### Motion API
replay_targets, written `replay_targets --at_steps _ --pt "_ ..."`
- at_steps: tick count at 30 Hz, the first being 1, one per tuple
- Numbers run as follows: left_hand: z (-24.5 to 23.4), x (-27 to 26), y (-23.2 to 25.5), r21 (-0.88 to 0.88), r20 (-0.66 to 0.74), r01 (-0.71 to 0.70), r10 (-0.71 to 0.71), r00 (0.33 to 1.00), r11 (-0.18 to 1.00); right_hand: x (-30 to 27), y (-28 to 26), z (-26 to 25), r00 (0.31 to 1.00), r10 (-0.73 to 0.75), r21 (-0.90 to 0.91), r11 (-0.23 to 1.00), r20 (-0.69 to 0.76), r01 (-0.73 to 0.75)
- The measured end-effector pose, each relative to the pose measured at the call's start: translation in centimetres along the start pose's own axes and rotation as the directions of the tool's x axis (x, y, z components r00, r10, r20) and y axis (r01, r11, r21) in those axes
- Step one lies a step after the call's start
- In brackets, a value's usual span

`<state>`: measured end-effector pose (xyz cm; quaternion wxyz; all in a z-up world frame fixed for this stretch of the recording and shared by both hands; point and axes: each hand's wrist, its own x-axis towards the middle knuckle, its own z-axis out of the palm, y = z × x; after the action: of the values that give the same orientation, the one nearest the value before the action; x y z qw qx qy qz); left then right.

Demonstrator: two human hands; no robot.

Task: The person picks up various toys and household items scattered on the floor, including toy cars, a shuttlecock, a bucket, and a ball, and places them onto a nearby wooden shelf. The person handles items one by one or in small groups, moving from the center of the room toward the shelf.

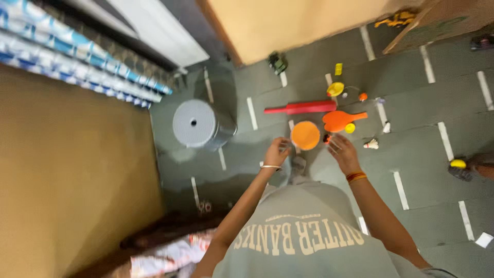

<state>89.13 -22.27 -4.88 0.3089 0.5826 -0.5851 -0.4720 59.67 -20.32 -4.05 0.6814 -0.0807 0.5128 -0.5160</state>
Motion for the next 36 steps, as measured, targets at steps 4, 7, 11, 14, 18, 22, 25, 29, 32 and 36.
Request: replay_targets --at_steps 4,7,11,14,18,22,25,29,32,36 --pt "-2.3 4.9 -0.7 0.115 0.011 -0.103 0.103 0.995 0.988 3.7 -1.1 3.8 0.997 -0.066 -0.176 0.982 0.048 0.073" --pt "-4.3 8.7 -2.3 0.020 0.133 -0.053 0.049 0.990 0.998 6.3 -1.2 7.0 0.993 -0.118 -0.196 0.973 0.006 0.117" --pt "-6.3 14.5 -5.3 0.116 0.327 -0.077 0.036 0.944 0.990 10.9 0.3 9.8 0.969 -0.219 -0.202 0.960 -0.118 0.193" --pt "-6.1 20.3 -7.5 0.125 0.457 -0.215 0.136 0.879 0.969 13.2 4.2 10.5 0.925 -0.244 -0.142 0.967 -0.291 0.211" --pt "-5.5 27.0 -11.2 0.211 0.553 -0.489 0.309 0.774 0.847 15.9 10.3 10.9 0.840 -0.278 -0.173 0.960 -0.466 0.221" --pt "-2.5 32.1 -17.1 0.333 0.695 -0.497 0.148 0.703 0.801 20.2 17.8 9.9 0.733 -0.432 -0.451 0.872 -0.525 0.191" --pt "2.1 35.8 -24.1 0.429 0.739 -0.596 0.116 0.664 0.679 24.4 24.6 7.6 0.704 -0.359 -0.482 0.876 -0.613 0.026" --pt "9.2 39.2 -36.3 0.599 0.697 -0.630 0.065 0.714 0.494 31.4 34.2 1.0 0.736 -0.186 -0.484 0.849 -0.651 -0.214" --pt "14.9 41.5 -45.5 0.763 0.626 -0.586 -0.085 0.775 0.272 37.3 41.1 -5.9 0.708 -0.333 -0.644 0.732 -0.623 -0.222" --pt "21.5 44.6 -57.3 0.835 0.530 -0.474 -0.176 0.830 0.279 42.9 49.7 -15.5 0.575 -0.568 -0.808 0.403 -0.589 -0.430"
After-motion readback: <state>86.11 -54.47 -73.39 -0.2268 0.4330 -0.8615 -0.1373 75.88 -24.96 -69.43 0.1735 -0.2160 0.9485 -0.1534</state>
